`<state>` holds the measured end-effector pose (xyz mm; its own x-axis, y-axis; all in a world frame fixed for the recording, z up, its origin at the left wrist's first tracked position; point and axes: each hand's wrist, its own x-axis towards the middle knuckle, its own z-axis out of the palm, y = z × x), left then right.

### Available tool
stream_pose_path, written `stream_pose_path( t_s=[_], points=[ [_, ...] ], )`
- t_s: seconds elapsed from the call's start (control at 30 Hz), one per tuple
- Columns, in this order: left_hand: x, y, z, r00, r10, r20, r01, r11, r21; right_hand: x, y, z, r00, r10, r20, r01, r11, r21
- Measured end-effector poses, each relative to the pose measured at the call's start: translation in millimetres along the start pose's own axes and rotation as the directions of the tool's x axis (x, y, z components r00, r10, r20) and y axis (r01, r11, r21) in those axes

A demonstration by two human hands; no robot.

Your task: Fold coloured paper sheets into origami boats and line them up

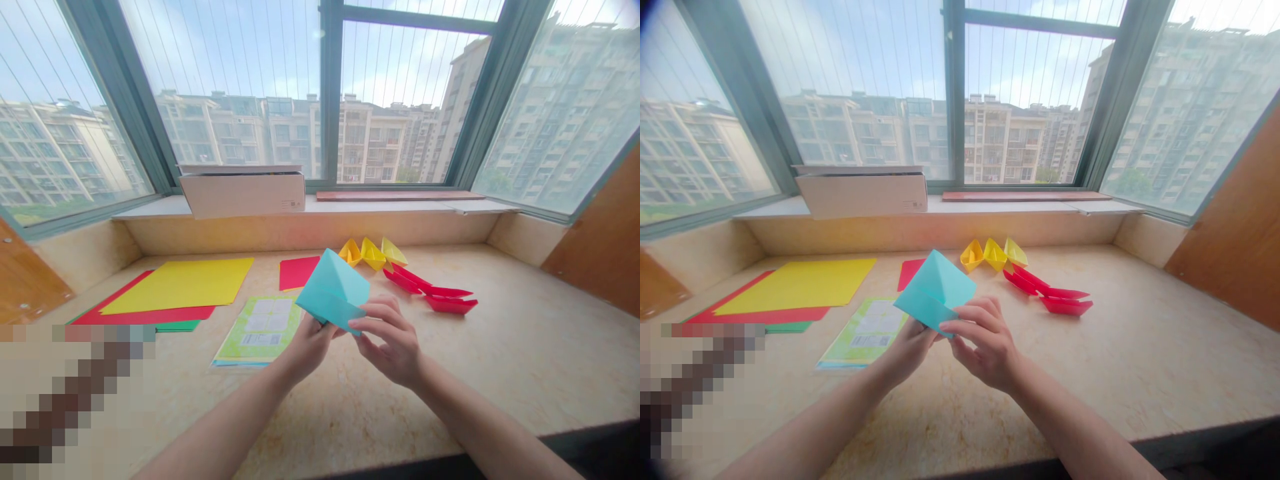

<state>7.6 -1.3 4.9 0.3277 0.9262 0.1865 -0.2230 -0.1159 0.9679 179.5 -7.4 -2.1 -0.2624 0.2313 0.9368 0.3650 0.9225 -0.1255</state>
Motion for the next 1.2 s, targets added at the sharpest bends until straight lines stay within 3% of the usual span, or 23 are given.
stream_pose_path(
  t_s=[0.3,0.47,0.7,0.93,1.2],
  points=[
    [-2,-6,-4.5,0.999,0.035,-0.012,-0.035,0.997,0.065,0,-1,-5,0.973,-0.07,0.218,0.111,0.977,-0.18],
    [-3,-6,-2.1,0.998,-0.026,0.056,0.027,0.999,-0.023,-1,0,-4,0.983,-0.1,0.154,0.131,0.97,-0.205],
    [-4,-7,-1.6,0.992,-0.02,0.127,0.031,0.996,-0.085,-7,4,-4,0.979,-0.141,0.146,0.164,0.973,-0.164],
    [-8,-8,-0.8,0.973,-0.108,0.204,0.139,0.98,-0.142,-10,12,-11,0.948,-0.216,0.234,0.271,0.933,-0.238],
    [-7,-12,1.9,0.98,-0.094,0.176,0.138,0.956,-0.26,-9,8,-9,0.992,-0.077,0.099,0.095,0.976,-0.194]
  ],
)
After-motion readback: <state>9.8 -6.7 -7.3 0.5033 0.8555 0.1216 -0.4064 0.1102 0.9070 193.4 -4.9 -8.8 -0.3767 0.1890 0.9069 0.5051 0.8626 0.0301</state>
